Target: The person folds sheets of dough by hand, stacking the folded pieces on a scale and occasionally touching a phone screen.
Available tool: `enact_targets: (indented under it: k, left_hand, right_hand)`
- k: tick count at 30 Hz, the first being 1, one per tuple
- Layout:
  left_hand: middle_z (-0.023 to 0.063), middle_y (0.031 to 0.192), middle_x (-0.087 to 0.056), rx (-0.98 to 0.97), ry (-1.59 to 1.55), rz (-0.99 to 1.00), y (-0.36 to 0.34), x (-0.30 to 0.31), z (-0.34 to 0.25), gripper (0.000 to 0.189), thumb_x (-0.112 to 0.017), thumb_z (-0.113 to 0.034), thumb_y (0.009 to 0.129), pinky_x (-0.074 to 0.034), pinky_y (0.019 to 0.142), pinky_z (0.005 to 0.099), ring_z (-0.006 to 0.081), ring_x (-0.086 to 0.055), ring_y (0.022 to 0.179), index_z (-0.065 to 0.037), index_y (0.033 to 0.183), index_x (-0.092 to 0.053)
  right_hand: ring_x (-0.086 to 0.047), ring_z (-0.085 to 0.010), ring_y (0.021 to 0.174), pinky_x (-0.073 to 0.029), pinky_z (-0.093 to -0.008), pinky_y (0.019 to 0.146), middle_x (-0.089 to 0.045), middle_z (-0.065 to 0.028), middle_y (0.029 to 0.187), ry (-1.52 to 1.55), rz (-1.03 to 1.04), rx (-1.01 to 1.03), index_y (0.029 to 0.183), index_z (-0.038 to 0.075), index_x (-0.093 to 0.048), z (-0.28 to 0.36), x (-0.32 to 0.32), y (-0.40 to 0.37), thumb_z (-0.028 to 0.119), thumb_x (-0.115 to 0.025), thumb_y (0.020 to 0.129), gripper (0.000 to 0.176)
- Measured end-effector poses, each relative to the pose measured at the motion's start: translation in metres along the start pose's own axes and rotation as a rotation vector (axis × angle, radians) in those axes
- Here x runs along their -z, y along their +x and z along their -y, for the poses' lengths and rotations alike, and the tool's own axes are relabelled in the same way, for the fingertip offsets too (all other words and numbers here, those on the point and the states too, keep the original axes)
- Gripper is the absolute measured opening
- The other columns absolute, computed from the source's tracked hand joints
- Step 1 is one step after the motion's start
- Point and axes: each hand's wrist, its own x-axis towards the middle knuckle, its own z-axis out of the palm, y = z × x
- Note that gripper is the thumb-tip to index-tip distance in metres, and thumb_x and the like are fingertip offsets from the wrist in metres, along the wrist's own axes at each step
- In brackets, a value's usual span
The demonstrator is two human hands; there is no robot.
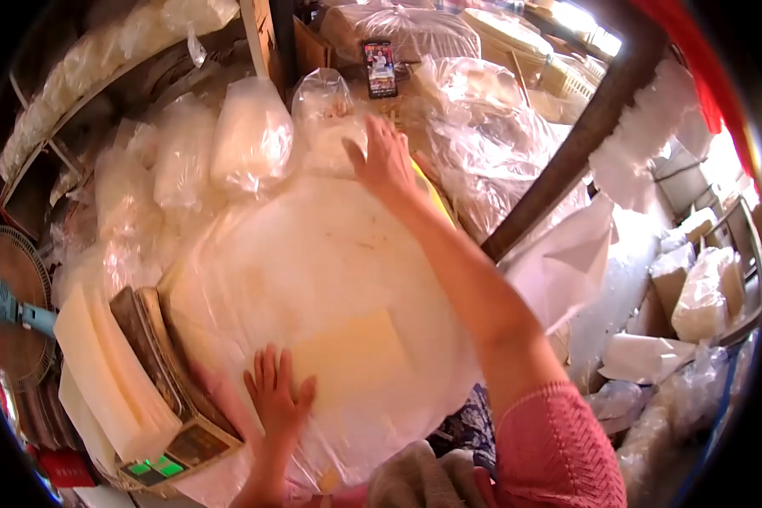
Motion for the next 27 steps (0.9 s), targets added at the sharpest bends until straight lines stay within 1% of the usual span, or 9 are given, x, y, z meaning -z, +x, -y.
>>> enact_targets:
  k: [3, 8, 11, 15, 19, 21, 23, 25, 27]
  left_hand:
    - [0.0188, 0.139, -0.040, -0.003, 0.012, 0.001, 0.001, -0.002, 0.002, 0.059, -0.057, -0.044, 0.083, -0.019, 0.104, 0.0589, 0.0387, -0.034, 0.130, -0.004, 0.127, -0.050]
    - [0.0191, 0.137, -0.043, -0.011, 0.001, -0.013, 0.006, -0.001, -0.001, 0.057, -0.059, -0.041, 0.082, -0.019, 0.105, 0.0574, 0.0393, -0.035, 0.129, -0.005, 0.125, -0.051]
    - [0.0207, 0.140, -0.039, -0.002, 0.026, 0.131, 0.013, 0.010, -0.003, 0.056, -0.048, -0.041, 0.090, -0.022, 0.105, 0.0585, 0.0404, -0.030, 0.133, -0.006, 0.134, -0.044]
    - [0.0191, 0.143, -0.035, -0.025, 0.072, 0.099, 0.007, -0.005, 0.006, 0.064, -0.057, -0.044, 0.085, -0.018, 0.105, 0.0593, 0.0397, -0.028, 0.134, -0.007, 0.135, -0.043]
    - [0.0182, 0.143, -0.036, -0.031, 0.070, 0.107, 0.005, 0.000, 0.007, 0.068, -0.060, -0.046, 0.082, -0.016, 0.106, 0.0583, 0.0391, -0.027, 0.134, -0.007, 0.135, -0.043]
    - [0.0179, 0.143, -0.036, 0.000, 0.050, 0.162, 0.008, 0.009, 0.000, 0.069, -0.061, -0.047, 0.081, -0.016, 0.106, 0.0582, 0.0389, -0.028, 0.134, -0.008, 0.135, -0.044]
    - [0.0184, 0.139, -0.041, 0.016, -0.012, 0.055, 0.010, 0.011, -0.008, 0.061, -0.061, -0.041, 0.081, -0.018, 0.105, 0.0576, 0.0391, -0.033, 0.130, -0.006, 0.129, -0.049]
    - [0.0183, 0.137, -0.043, -0.005, -0.031, -0.025, 0.006, 0.003, -0.005, 0.056, -0.061, -0.038, 0.081, -0.019, 0.104, 0.0572, 0.0391, -0.036, 0.128, -0.005, 0.126, -0.051]
    - [0.0176, 0.137, -0.043, -0.049, -0.008, -0.073, 0.002, -0.004, 0.004, 0.056, -0.061, -0.037, 0.081, -0.020, 0.104, 0.0572, 0.0390, -0.037, 0.128, -0.005, 0.126, -0.051]
  right_hand:
    - [-0.025, -0.0360, 0.136, -0.022, -0.0583, 0.106, -0.035, -0.0146, 0.143, -0.135, 0.153, -0.141, 0.143, 0.009, -0.024, -0.058, -0.042, 0.070, 0.046, -0.056, 0.085, 0.076]
    - [-0.018, -0.0358, 0.139, -0.018, -0.0596, 0.107, -0.025, -0.0145, 0.149, -0.196, 0.329, -0.343, 0.147, 0.014, -0.013, -0.104, -0.091, 0.130, 0.055, -0.053, 0.083, 0.086]
    - [-0.016, -0.0362, 0.139, -0.016, -0.0605, 0.107, -0.024, -0.0162, 0.149, -0.148, 0.302, -0.393, 0.148, 0.016, -0.012, -0.118, -0.116, 0.149, 0.058, -0.051, 0.082, 0.087]
    - [-0.017, -0.0346, 0.139, -0.016, -0.0650, 0.104, -0.025, -0.0147, 0.148, -0.184, 0.222, -0.414, 0.148, 0.016, -0.011, -0.124, -0.136, 0.176, 0.060, -0.050, 0.081, 0.088]
    - [-0.026, -0.0320, 0.135, -0.018, -0.0646, 0.102, -0.033, -0.0125, 0.144, -0.151, -0.016, -0.132, 0.144, 0.016, -0.022, -0.102, -0.127, 0.185, 0.050, -0.052, 0.085, 0.073]
    - [-0.036, -0.0315, 0.129, -0.023, -0.0644, 0.099, -0.045, -0.0136, 0.133, -0.078, 0.021, -0.123, 0.138, 0.014, -0.032, -0.073, -0.120, 0.167, 0.044, -0.052, 0.088, 0.062]
    - [-0.043, -0.0334, 0.122, -0.027, -0.0599, 0.099, -0.047, -0.0160, 0.130, 0.005, 0.114, -0.057, 0.134, 0.011, -0.039, -0.052, -0.115, 0.134, 0.042, -0.051, 0.089, 0.056]
    - [-0.049, -0.0367, 0.114, -0.035, -0.0518, 0.097, -0.053, -0.0200, 0.123, 0.138, 0.296, -0.024, 0.129, 0.008, -0.045, -0.015, -0.089, 0.086, 0.039, -0.052, 0.089, 0.052]
    - [-0.053, -0.0396, 0.106, -0.041, -0.0459, 0.092, -0.058, -0.0227, 0.111, 0.267, 0.315, -0.019, 0.123, 0.006, -0.052, 0.023, -0.062, 0.029, 0.034, -0.055, 0.088, 0.045]
